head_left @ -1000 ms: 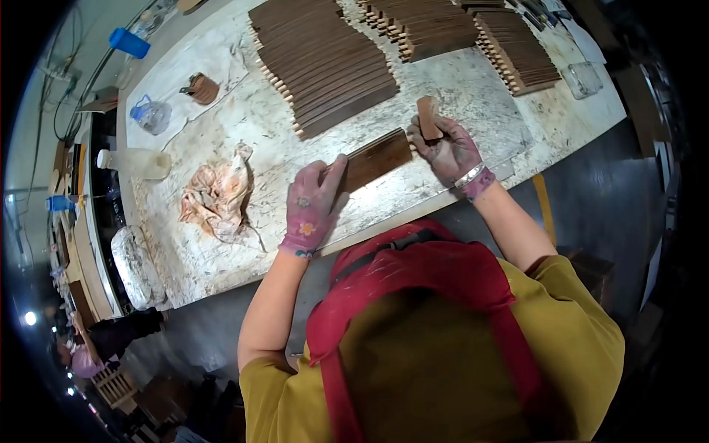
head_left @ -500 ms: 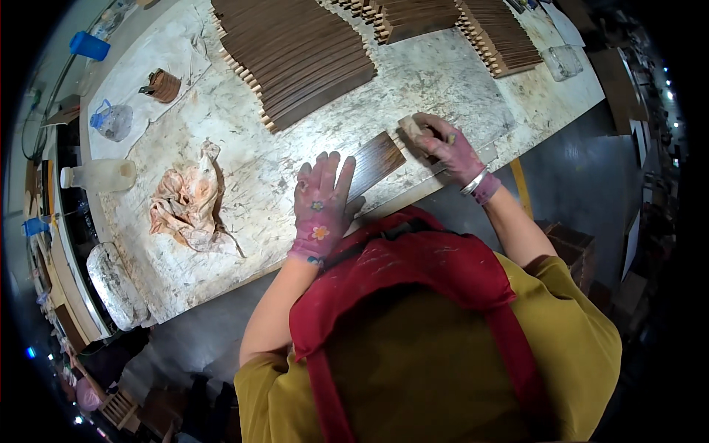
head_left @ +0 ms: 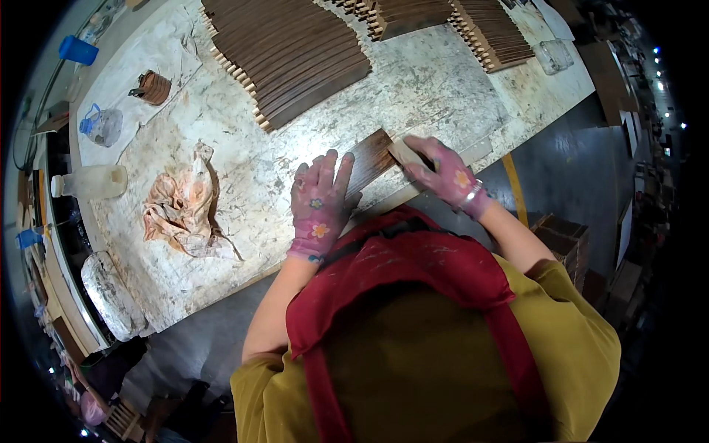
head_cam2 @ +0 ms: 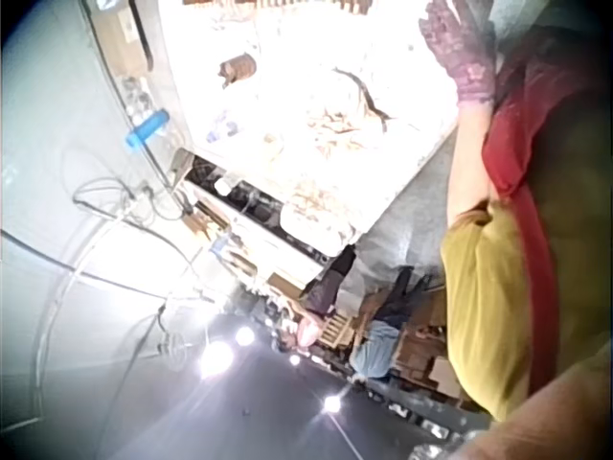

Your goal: The person wipes a series of wooden slats with a cloth, handling them individually or in groups on a work table, and then wipes a single wooden piece while standing in a manufacturing area.

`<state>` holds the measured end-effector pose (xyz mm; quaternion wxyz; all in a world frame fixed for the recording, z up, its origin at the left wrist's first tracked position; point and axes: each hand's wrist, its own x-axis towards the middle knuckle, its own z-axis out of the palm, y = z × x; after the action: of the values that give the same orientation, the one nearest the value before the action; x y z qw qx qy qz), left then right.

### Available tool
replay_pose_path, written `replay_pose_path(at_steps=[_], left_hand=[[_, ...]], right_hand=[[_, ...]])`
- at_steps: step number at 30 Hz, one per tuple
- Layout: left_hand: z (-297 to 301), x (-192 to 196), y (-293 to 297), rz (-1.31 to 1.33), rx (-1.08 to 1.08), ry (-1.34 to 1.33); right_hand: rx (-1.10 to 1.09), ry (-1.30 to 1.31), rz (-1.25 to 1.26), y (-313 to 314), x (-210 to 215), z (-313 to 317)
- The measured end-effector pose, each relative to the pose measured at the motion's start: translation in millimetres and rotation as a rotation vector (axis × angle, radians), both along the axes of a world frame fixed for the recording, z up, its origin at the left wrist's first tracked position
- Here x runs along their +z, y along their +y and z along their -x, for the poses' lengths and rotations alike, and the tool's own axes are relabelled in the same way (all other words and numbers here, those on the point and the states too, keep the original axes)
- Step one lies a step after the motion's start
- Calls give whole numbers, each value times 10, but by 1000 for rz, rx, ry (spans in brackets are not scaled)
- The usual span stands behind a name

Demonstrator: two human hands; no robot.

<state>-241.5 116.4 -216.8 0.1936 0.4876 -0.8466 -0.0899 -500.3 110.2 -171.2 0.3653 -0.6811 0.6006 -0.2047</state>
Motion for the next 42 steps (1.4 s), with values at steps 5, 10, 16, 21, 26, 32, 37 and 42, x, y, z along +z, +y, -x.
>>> replay_pose_path(at_steps=[5,10,16,21,26,32,37,42], left_hand=[[35,48,-54,149,-51,-31],[256,-260,78,192,-212,72],[418,-809,465,-678,40,1002],[339,-453,419,-322,-26,545],[318,-346,284,-42,-65,135],[335,-319,293,-186,-58,222],[312,-200,258,14,-123,47],[269,-135,199,-37,-166,58]], right_hand=[[45,-28,-20,-25,138,407],[225,-58,210,-624,338,-181],[1098,311,337,-580,244,-1313],[1211,377,455,-718,58,-1458],[919,411,382,-953,52,-1475],[766,252,264,-641,15,-1561],[657,254,82,-902,61,-827],[411,689,141,-1021,235,334]])
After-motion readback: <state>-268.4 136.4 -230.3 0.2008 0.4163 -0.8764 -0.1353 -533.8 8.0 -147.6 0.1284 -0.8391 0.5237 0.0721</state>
